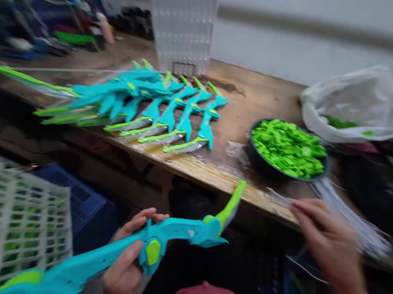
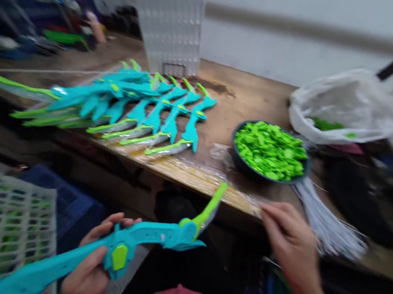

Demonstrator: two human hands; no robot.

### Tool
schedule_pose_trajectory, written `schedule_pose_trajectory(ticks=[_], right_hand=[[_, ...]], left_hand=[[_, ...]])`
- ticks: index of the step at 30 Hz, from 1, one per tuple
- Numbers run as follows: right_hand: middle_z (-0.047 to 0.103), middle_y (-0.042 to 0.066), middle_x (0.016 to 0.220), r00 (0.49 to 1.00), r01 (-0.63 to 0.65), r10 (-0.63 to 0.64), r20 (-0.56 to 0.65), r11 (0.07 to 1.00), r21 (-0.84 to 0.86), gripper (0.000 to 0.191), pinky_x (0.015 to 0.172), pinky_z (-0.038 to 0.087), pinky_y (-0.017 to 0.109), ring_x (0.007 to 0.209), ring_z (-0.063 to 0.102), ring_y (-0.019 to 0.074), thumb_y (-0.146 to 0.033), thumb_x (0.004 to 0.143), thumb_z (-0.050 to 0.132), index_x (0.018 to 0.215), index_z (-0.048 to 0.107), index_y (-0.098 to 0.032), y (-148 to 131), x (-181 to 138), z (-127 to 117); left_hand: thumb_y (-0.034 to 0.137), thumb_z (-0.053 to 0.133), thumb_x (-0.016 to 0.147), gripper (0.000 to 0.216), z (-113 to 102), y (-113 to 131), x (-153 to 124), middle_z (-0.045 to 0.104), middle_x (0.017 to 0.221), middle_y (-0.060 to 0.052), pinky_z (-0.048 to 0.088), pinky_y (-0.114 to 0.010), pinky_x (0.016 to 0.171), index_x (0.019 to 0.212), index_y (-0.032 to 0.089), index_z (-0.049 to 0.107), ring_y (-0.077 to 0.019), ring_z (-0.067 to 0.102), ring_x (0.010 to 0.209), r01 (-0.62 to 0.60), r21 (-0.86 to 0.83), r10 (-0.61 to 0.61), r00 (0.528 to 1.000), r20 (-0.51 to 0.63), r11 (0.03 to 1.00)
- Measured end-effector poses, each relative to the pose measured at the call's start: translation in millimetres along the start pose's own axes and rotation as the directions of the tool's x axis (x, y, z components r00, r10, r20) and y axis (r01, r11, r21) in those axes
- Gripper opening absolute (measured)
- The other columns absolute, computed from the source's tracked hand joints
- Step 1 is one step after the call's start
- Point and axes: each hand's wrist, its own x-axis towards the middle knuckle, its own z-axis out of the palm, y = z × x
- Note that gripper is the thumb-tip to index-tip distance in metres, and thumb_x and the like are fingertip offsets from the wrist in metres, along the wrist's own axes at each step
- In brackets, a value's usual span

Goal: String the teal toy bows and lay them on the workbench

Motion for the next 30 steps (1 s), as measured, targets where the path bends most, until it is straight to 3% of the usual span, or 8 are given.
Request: schedule_pose_trajectory(ticks=[2,4,8,13,18,24,30], right_hand=[[0.071,0.005,0.095,0.997,0.044,-0.039,0.069,0.997,-0.071,0.015,0.079,0.051,0.034,0.087,0.066,0.0214,-0.037,0.091,0.071,0.097,0.080,-0.027,-0.7,-7.9,8.7],[0.070,0.005,0.093,0.992,0.051,-0.047,0.115,0.998,-0.038,0.016,0.079,0.051,0.034,0.086,0.066,0.0208,-0.034,0.094,0.066,0.098,0.079,-0.026,4.8,-9.2,25.2],[0.068,0.004,0.089,0.990,-0.048,0.043,0.132,0.998,0.032,0.017,0.074,0.051,0.032,0.078,0.063,0.0185,-0.034,0.094,0.063,0.094,0.076,-0.023,21.7,-3.6,45.7],[0.069,0.004,0.084,0.993,-0.067,0.071,0.092,0.997,-0.041,0.023,0.077,0.050,0.031,0.081,0.063,0.0195,-0.039,0.092,0.062,0.090,0.076,-0.021,36.1,10.3,46.0],[0.067,0.002,0.077,0.993,-0.096,0.102,0.053,0.990,-0.101,0.026,0.067,0.046,0.029,0.071,0.058,0.0172,-0.042,0.090,0.063,0.090,0.077,-0.020,50.2,23.0,51.8],[0.059,0.000,0.070,1.000,0.006,-0.007,-0.002,0.954,-0.300,0.025,0.064,0.042,0.028,0.061,0.051,0.0143,-0.035,0.092,0.056,0.084,0.073,-0.019,59.3,28.0,58.1],[0.060,0.000,0.071,0.999,0.034,-0.030,0.016,0.936,-0.350,0.023,0.065,0.043,0.028,0.061,0.052,0.0144,-0.033,0.092,0.055,0.083,0.071,-0.019,61.8,29.7,60.2]], left_hand=[[0.025,0.078,0.075,0.022,3.2,5.6,-2.7,0.073,0.124,-0.009,0.058,-0.057,0.100,0.097,0.023,0.081,-0.0362,0.071,0.111,0.044,0.084,-0.041,0.999,-0.030,0.996],[0.025,0.079,0.075,0.020,7.8,10.5,-5.7,0.072,0.124,-0.008,0.061,-0.052,0.097,0.095,0.023,0.081,-0.0347,0.071,0.111,0.065,0.145,-0.060,0.997,-0.038,0.987],[0.025,0.079,0.074,0.019,20.4,16.5,-11.1,0.073,0.120,-0.005,0.064,-0.047,0.094,0.093,0.027,0.081,-0.0317,0.071,0.108,0.062,0.232,-0.054,0.998,-0.040,0.971],[0.029,0.081,0.071,0.014,30.9,21.5,-13.6,0.073,0.117,-0.002,0.062,-0.051,0.096,0.085,0.032,0.081,-0.0330,0.070,0.107,0.121,0.324,-0.101,0.992,-0.079,0.938],[0.031,0.082,0.071,0.014,24.9,22.8,-9.1,0.073,0.118,-0.001,0.062,-0.054,0.096,0.084,0.033,0.081,-0.0339,0.070,0.108,0.124,0.402,-0.127,0.992,-0.019,0.907],[0.031,0.082,0.069,0.012,19.5,20.1,-6.1,0.074,0.117,-0.002,0.067,-0.042,0.084,0.081,0.032,0.081,-0.0316,0.071,0.104,0.138,0.397,-0.135,0.990,-0.036,0.907],[0.030,0.084,0.067,0.013,18.4,22.3,-5.0,0.075,0.113,-0.003,0.069,-0.040,0.079,0.079,0.032,0.082,-0.0317,0.072,0.102,0.124,0.413,-0.129,0.991,-0.015,0.902]])
